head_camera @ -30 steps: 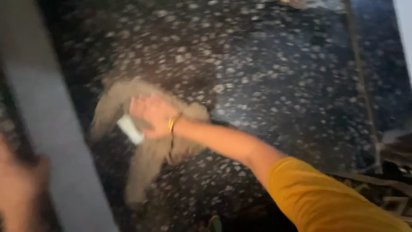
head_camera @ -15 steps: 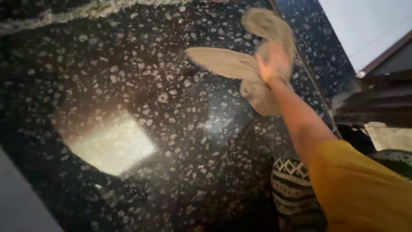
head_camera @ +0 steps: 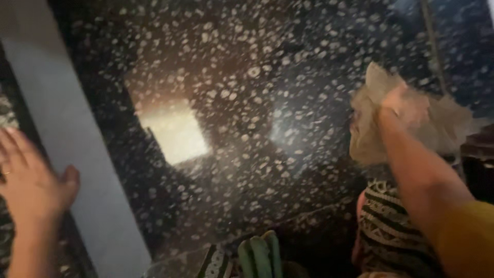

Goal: The person cleans the granite stairs by hand using a cloth and a bucket of water, wiping the steps and the floor at the base.

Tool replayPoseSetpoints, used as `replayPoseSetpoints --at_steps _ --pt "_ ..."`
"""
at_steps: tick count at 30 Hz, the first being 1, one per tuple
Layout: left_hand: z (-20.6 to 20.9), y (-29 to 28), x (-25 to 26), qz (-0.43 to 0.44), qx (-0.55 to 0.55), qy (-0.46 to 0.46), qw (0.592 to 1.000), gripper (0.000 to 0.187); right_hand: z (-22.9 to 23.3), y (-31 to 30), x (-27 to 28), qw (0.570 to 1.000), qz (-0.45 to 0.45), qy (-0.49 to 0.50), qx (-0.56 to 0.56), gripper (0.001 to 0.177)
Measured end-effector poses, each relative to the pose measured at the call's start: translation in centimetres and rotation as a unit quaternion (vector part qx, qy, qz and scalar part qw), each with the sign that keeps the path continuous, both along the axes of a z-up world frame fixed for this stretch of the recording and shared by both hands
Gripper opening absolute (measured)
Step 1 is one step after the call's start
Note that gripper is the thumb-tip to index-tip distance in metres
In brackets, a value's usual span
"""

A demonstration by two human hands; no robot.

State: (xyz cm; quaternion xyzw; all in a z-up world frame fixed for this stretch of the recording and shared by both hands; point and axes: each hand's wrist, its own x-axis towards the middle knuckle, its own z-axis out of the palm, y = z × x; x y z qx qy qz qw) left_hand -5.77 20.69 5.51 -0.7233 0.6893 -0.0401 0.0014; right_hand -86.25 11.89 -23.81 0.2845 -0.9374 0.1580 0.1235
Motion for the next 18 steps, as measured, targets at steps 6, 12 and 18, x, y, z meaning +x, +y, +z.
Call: replayPoseSetpoints --at_steps 6,12,18 --pt "1.9 0.1 -2.5 0.046 -0.001 -0.03 0.998 0.098 0.8 -8.2 22.3 0.952 0.285 0.111 -0.017 0.088" --pt "0.9 0.3 -2.1 0.03 -0.051 -0.016 0.998 0.097 9.9 5.0 47.4 0.711 0.678 -0.112 0.15 0.096" --pt "-4.6 2.2 3.5 0.078 -0.084 -0.043 0.992 0.077 9.1 27.3 52.1 0.42 0.881 -0.199 0.091 0.099"
